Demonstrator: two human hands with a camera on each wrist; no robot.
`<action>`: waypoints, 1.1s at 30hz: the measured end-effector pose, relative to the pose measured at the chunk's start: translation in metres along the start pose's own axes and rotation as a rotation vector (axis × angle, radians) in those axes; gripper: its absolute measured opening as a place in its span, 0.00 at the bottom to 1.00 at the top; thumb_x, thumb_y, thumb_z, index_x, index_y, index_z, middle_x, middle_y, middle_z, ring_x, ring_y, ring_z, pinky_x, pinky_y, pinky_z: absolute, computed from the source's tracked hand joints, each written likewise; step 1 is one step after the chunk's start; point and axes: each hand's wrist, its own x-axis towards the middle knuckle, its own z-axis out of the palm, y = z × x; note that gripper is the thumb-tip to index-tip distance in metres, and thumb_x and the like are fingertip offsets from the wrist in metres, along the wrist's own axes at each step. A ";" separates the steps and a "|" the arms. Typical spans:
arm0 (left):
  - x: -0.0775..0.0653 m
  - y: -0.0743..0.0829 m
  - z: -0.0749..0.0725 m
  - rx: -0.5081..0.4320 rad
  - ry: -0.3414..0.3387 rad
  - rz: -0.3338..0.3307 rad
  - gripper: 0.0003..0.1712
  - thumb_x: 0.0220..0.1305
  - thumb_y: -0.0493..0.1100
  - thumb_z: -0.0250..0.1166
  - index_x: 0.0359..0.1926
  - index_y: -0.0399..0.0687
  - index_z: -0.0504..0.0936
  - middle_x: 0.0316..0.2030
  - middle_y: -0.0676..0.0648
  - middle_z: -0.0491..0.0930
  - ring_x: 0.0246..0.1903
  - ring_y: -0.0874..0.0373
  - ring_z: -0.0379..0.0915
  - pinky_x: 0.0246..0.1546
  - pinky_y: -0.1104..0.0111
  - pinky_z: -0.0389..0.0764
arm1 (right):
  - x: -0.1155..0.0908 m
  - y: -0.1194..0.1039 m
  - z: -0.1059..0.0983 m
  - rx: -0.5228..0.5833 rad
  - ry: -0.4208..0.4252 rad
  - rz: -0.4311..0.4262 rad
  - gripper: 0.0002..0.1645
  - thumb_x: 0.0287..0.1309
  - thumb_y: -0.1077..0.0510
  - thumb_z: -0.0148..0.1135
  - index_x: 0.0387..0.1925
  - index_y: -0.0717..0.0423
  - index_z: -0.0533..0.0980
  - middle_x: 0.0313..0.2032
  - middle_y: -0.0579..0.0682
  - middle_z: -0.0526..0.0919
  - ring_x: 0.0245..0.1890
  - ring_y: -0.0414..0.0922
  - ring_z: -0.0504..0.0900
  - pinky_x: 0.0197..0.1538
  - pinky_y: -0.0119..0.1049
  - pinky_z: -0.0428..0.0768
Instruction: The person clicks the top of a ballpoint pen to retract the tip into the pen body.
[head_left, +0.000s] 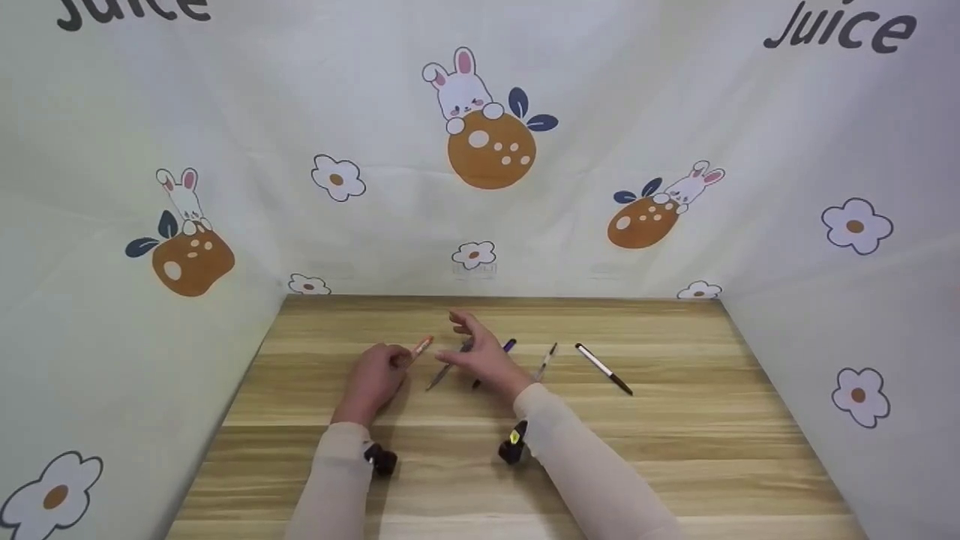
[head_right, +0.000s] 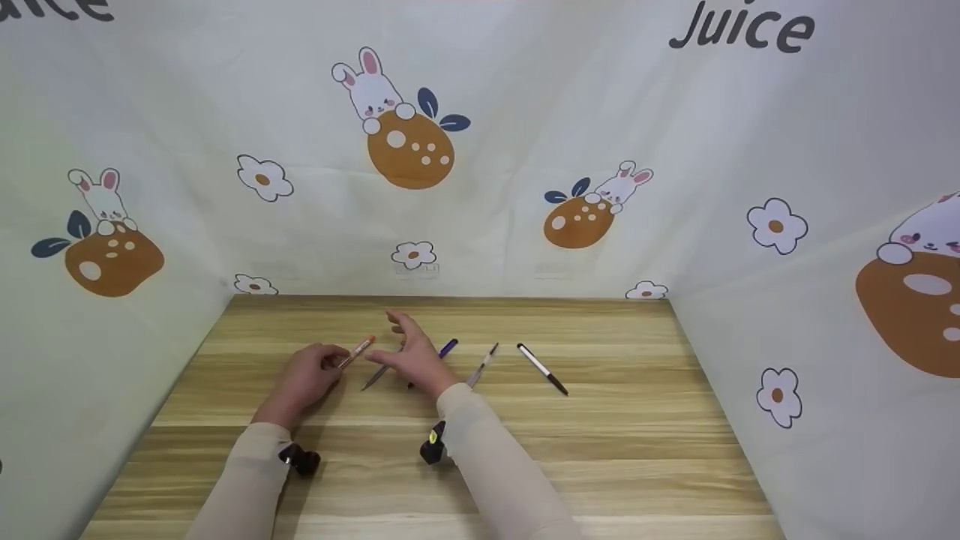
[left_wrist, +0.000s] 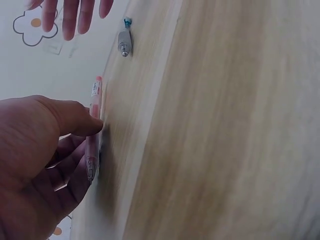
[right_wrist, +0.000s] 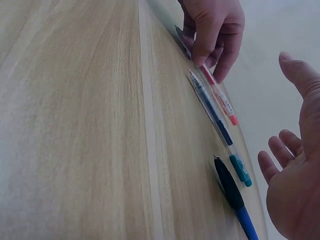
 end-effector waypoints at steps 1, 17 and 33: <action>0.000 0.000 0.000 -0.013 0.005 0.001 0.13 0.68 0.32 0.73 0.53 0.41 0.92 0.38 0.47 0.87 0.41 0.49 0.83 0.51 0.48 0.85 | 0.000 0.000 0.001 0.000 0.002 0.006 0.49 0.68 0.51 0.79 0.84 0.47 0.65 0.80 0.49 0.70 0.79 0.57 0.68 0.79 0.55 0.69; -0.003 0.020 0.007 -0.183 0.062 0.022 0.16 0.69 0.30 0.73 0.55 0.41 0.90 0.40 0.47 0.86 0.41 0.54 0.82 0.47 0.55 0.85 | 0.010 0.003 0.005 0.082 0.172 0.015 0.40 0.68 0.57 0.78 0.76 0.55 0.72 0.70 0.56 0.77 0.71 0.58 0.76 0.74 0.55 0.75; -0.003 0.041 0.011 -0.393 0.034 0.017 0.21 0.66 0.27 0.67 0.57 0.41 0.90 0.42 0.43 0.87 0.41 0.54 0.82 0.47 0.59 0.84 | 0.016 -0.005 0.003 0.222 0.274 0.055 0.36 0.67 0.61 0.77 0.72 0.63 0.73 0.63 0.62 0.81 0.64 0.59 0.83 0.64 0.45 0.85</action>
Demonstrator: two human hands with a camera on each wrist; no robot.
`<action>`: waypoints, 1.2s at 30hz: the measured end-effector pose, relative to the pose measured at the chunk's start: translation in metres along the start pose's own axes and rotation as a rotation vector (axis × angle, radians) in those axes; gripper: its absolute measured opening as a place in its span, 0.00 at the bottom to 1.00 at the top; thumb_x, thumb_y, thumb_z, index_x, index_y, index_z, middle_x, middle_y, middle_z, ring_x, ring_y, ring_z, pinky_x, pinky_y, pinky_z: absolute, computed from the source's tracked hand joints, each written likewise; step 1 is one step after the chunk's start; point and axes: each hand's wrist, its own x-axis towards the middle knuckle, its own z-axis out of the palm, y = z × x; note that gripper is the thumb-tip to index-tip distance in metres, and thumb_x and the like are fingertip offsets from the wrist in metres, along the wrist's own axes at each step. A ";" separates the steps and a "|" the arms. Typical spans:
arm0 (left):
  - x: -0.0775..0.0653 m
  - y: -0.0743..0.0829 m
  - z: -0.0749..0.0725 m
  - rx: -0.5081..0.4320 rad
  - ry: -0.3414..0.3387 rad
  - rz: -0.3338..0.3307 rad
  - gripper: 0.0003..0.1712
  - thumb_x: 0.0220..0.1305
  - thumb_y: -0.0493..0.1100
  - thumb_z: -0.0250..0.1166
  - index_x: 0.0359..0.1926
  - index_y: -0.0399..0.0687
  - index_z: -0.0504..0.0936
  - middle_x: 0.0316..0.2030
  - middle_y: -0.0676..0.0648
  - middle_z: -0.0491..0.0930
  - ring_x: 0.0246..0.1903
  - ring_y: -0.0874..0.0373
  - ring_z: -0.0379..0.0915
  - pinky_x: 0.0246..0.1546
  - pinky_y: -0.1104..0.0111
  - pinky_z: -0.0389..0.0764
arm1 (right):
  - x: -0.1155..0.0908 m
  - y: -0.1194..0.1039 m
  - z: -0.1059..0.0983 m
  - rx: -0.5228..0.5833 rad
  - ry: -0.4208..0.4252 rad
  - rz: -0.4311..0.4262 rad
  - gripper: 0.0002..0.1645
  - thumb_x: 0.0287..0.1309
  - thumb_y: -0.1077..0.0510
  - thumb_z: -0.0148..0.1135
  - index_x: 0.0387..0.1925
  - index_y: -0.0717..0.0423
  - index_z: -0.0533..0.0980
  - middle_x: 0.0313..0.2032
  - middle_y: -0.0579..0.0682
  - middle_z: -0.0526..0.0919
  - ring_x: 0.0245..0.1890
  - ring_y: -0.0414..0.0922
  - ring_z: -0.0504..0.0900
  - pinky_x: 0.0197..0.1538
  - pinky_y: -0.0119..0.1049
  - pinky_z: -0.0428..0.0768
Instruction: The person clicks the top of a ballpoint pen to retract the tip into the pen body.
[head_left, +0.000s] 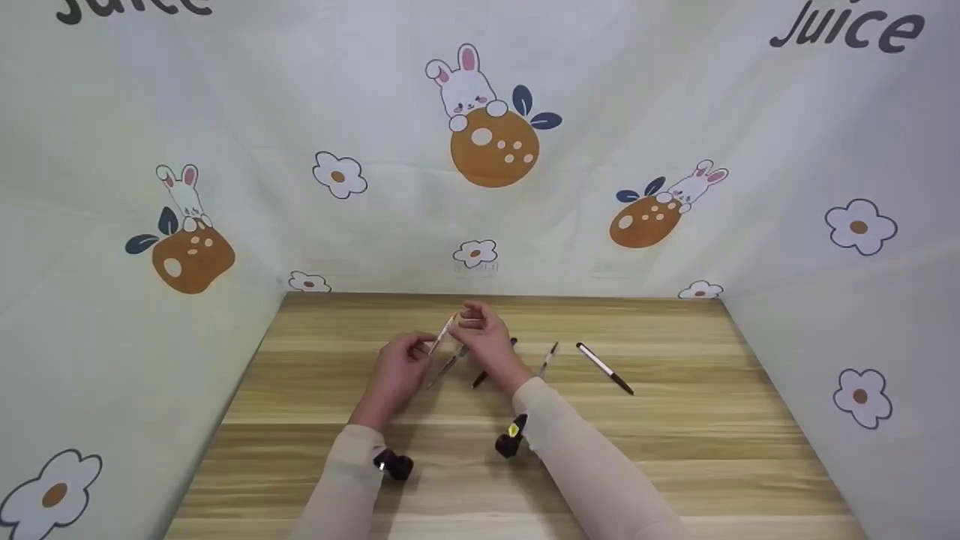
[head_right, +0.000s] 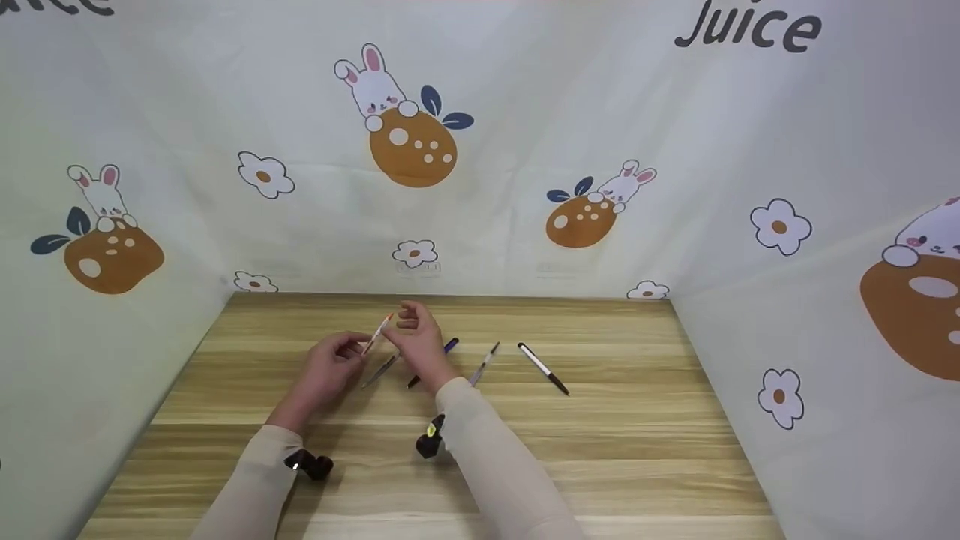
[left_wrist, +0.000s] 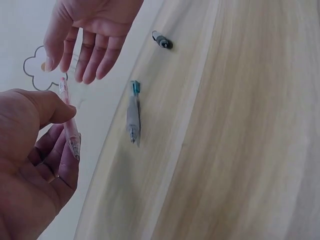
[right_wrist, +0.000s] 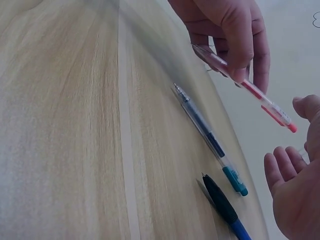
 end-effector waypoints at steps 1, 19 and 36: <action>0.000 0.001 0.001 -0.013 -0.005 0.001 0.21 0.65 0.26 0.66 0.57 0.41 0.90 0.43 0.42 0.87 0.41 0.54 0.82 0.48 0.59 0.84 | 0.000 0.000 0.000 0.014 0.003 -0.002 0.36 0.67 0.61 0.77 0.72 0.63 0.73 0.62 0.62 0.81 0.63 0.58 0.83 0.63 0.44 0.85; -0.002 0.008 0.017 -0.136 -0.029 -0.017 0.19 0.68 0.26 0.69 0.58 0.41 0.89 0.44 0.42 0.86 0.44 0.53 0.81 0.46 0.64 0.83 | 0.004 0.002 -0.001 0.128 0.065 0.013 0.30 0.65 0.70 0.73 0.67 0.69 0.74 0.53 0.58 0.84 0.49 0.46 0.87 0.54 0.40 0.89; -0.004 0.011 0.027 -0.207 -0.057 -0.028 0.19 0.71 0.28 0.68 0.61 0.39 0.86 0.47 0.41 0.87 0.48 0.51 0.83 0.47 0.66 0.84 | -0.002 -0.002 -0.002 0.218 0.079 0.024 0.24 0.66 0.74 0.71 0.62 0.67 0.78 0.54 0.63 0.83 0.47 0.44 0.86 0.53 0.40 0.89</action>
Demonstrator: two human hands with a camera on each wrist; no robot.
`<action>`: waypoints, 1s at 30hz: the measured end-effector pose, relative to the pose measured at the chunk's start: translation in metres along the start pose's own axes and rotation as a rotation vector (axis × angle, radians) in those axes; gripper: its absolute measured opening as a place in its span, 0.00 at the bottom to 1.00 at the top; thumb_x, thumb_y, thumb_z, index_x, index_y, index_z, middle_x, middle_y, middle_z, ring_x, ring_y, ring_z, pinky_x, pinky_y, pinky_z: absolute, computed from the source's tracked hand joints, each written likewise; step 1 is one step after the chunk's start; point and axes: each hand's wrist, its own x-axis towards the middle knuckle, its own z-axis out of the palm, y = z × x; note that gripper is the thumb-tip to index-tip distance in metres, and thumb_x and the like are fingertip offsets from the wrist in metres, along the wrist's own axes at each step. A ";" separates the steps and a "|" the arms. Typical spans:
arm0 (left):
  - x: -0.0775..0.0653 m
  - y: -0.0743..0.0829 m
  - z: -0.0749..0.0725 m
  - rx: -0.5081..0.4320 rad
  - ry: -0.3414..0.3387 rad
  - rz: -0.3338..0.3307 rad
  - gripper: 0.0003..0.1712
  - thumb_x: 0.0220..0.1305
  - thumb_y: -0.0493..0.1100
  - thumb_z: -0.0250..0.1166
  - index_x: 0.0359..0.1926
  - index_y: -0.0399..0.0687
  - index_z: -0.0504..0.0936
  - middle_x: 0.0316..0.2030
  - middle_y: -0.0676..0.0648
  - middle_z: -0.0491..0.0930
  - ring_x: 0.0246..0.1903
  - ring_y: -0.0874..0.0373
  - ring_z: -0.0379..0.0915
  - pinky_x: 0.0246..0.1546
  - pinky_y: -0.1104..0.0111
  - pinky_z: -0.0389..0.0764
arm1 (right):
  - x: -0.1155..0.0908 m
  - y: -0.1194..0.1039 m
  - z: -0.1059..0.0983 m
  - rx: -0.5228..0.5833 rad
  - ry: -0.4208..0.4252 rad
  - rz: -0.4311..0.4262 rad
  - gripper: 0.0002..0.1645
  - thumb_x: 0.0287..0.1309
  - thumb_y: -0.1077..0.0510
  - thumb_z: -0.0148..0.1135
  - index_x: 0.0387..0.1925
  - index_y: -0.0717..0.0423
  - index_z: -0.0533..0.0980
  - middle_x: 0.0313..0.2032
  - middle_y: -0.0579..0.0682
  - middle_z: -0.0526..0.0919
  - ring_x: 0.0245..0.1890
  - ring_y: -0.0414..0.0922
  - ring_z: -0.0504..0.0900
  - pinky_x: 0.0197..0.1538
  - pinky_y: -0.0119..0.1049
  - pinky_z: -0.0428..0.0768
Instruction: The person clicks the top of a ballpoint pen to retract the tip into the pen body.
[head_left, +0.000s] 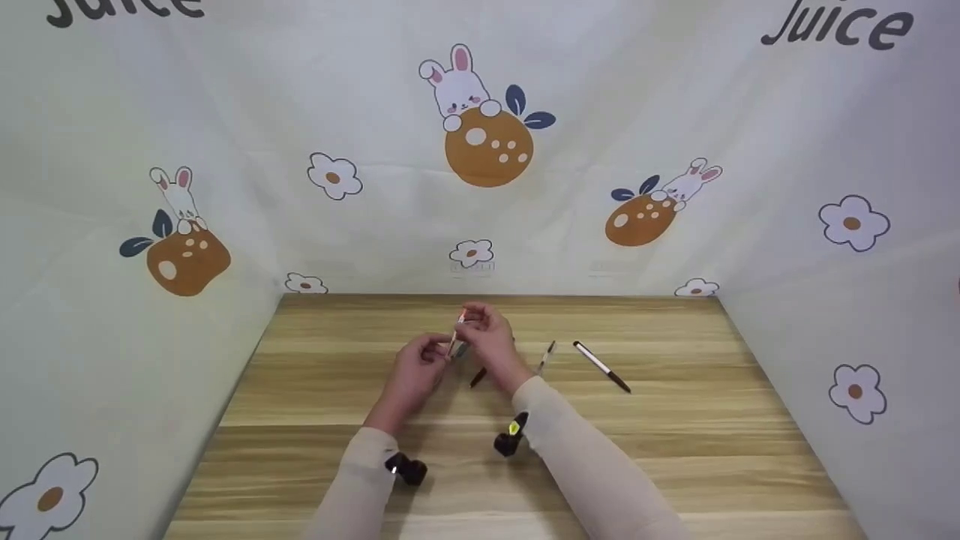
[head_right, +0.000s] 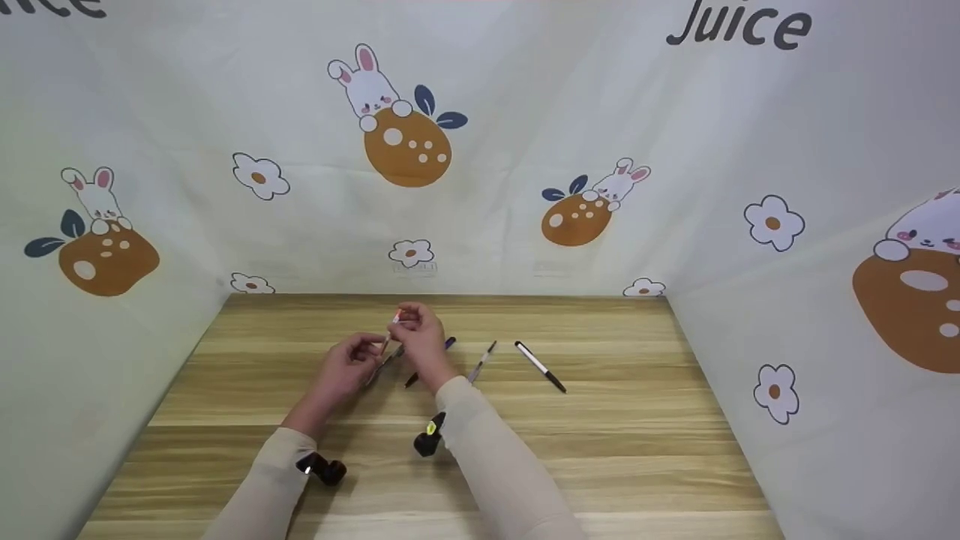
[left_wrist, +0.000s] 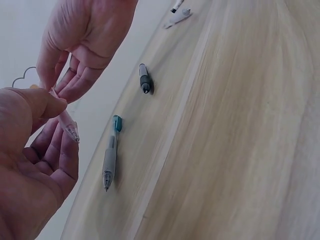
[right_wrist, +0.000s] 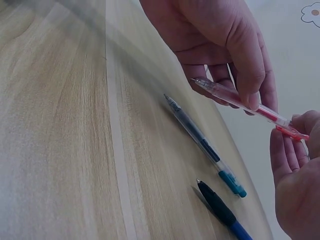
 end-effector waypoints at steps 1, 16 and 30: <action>0.000 0.001 0.001 -0.007 0.000 -0.004 0.19 0.71 0.28 0.68 0.61 0.39 0.86 0.47 0.41 0.87 0.47 0.51 0.83 0.46 0.66 0.84 | 0.000 -0.001 0.000 -0.006 0.000 -0.001 0.24 0.66 0.73 0.72 0.62 0.67 0.78 0.54 0.63 0.83 0.47 0.44 0.86 0.53 0.40 0.89; -0.002 0.001 0.017 -0.127 -0.031 -0.026 0.19 0.72 0.29 0.66 0.61 0.39 0.84 0.48 0.40 0.84 0.46 0.50 0.81 0.38 0.65 0.85 | -0.002 -0.012 -0.017 -0.134 -0.048 -0.028 0.24 0.67 0.72 0.71 0.63 0.65 0.79 0.57 0.68 0.83 0.48 0.45 0.87 0.52 0.37 0.89; -0.006 0.004 0.041 -0.327 -0.079 -0.084 0.18 0.70 0.25 0.66 0.59 0.28 0.80 0.47 0.36 0.84 0.40 0.57 0.81 0.38 0.70 0.84 | -0.010 -0.023 -0.042 -0.156 -0.124 -0.003 0.23 0.69 0.72 0.70 0.63 0.63 0.80 0.52 0.62 0.84 0.46 0.45 0.86 0.52 0.40 0.90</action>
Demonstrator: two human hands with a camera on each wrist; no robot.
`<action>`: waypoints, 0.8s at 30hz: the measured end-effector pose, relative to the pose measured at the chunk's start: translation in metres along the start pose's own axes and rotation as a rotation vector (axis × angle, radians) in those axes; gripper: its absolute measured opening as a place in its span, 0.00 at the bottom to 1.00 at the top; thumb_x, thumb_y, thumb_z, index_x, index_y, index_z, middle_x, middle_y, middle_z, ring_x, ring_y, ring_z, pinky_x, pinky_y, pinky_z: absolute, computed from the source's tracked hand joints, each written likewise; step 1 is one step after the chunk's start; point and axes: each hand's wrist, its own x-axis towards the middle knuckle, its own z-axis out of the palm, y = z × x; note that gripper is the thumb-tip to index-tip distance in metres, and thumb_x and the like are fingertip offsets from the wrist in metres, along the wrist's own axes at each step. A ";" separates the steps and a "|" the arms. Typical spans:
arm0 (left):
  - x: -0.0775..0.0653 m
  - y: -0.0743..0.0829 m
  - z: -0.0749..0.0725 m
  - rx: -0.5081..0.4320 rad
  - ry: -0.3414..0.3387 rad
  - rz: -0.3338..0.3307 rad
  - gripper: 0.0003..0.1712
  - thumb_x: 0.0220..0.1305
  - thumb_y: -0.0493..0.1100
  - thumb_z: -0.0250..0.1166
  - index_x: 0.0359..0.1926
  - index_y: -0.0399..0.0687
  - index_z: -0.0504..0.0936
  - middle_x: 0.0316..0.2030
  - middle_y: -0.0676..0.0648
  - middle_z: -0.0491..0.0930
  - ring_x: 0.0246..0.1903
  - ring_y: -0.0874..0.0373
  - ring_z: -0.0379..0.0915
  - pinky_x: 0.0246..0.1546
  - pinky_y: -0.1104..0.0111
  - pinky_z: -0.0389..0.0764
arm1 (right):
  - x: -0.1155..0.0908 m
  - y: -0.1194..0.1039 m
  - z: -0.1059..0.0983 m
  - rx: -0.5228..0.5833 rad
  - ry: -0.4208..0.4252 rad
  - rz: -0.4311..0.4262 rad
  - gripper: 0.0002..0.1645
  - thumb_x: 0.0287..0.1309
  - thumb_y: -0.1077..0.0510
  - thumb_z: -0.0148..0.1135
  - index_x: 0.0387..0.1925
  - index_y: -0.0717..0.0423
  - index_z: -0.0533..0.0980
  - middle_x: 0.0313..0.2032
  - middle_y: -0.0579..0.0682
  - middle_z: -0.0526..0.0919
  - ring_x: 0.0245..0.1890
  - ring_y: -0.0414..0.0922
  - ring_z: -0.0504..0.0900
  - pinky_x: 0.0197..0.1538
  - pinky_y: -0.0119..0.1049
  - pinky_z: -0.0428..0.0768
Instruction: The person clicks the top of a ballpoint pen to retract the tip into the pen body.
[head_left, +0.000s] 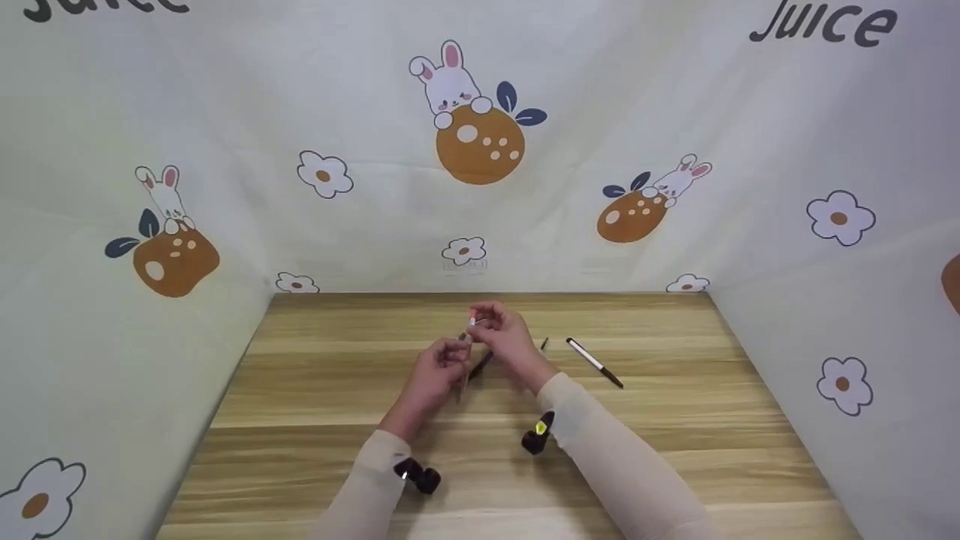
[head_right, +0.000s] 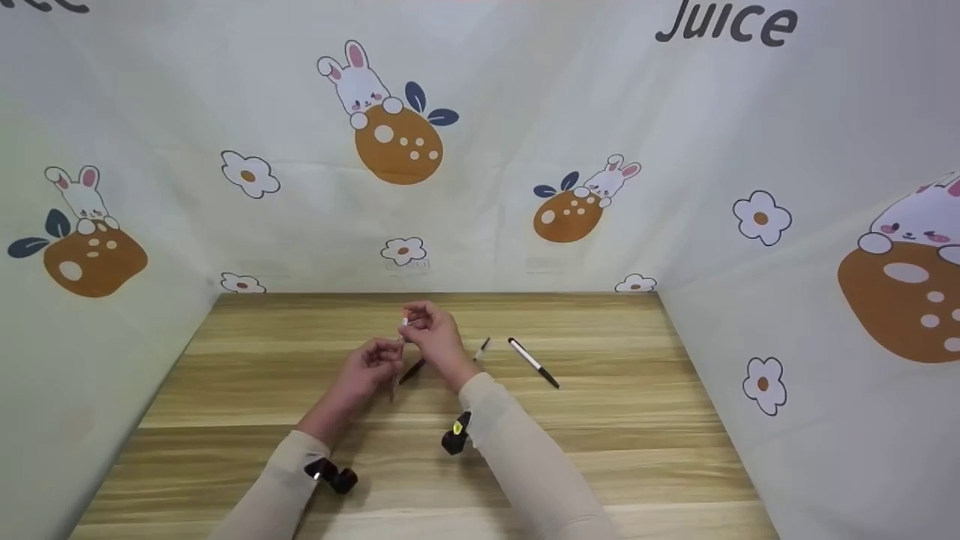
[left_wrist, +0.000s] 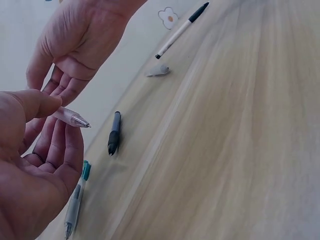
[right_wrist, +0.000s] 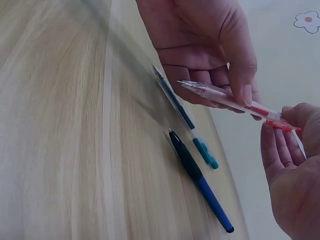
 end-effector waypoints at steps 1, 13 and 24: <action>0.000 0.000 0.002 0.000 0.000 -0.002 0.18 0.70 0.26 0.67 0.58 0.28 0.81 0.47 0.36 0.84 0.41 0.57 0.81 0.38 0.70 0.84 | -0.001 -0.001 -0.002 -0.007 -0.003 -0.001 0.23 0.68 0.72 0.71 0.63 0.63 0.80 0.52 0.62 0.84 0.46 0.45 0.86 0.52 0.40 0.90; -0.002 0.005 0.020 -0.088 -0.066 -0.054 0.19 0.71 0.29 0.68 0.61 0.28 0.80 0.48 0.37 0.85 0.40 0.57 0.82 0.41 0.69 0.84 | -0.011 -0.012 -0.024 -0.059 -0.025 -0.031 0.24 0.68 0.72 0.71 0.64 0.66 0.80 0.46 0.55 0.86 0.43 0.44 0.87 0.48 0.35 0.88; -0.003 0.011 0.039 -0.156 -0.106 -0.110 0.17 0.70 0.28 0.67 0.58 0.34 0.80 0.45 0.43 0.83 0.40 0.57 0.81 0.43 0.68 0.85 | -0.020 -0.021 -0.043 -0.042 -0.055 -0.049 0.23 0.69 0.71 0.71 0.64 0.64 0.81 0.50 0.62 0.85 0.46 0.45 0.86 0.50 0.38 0.89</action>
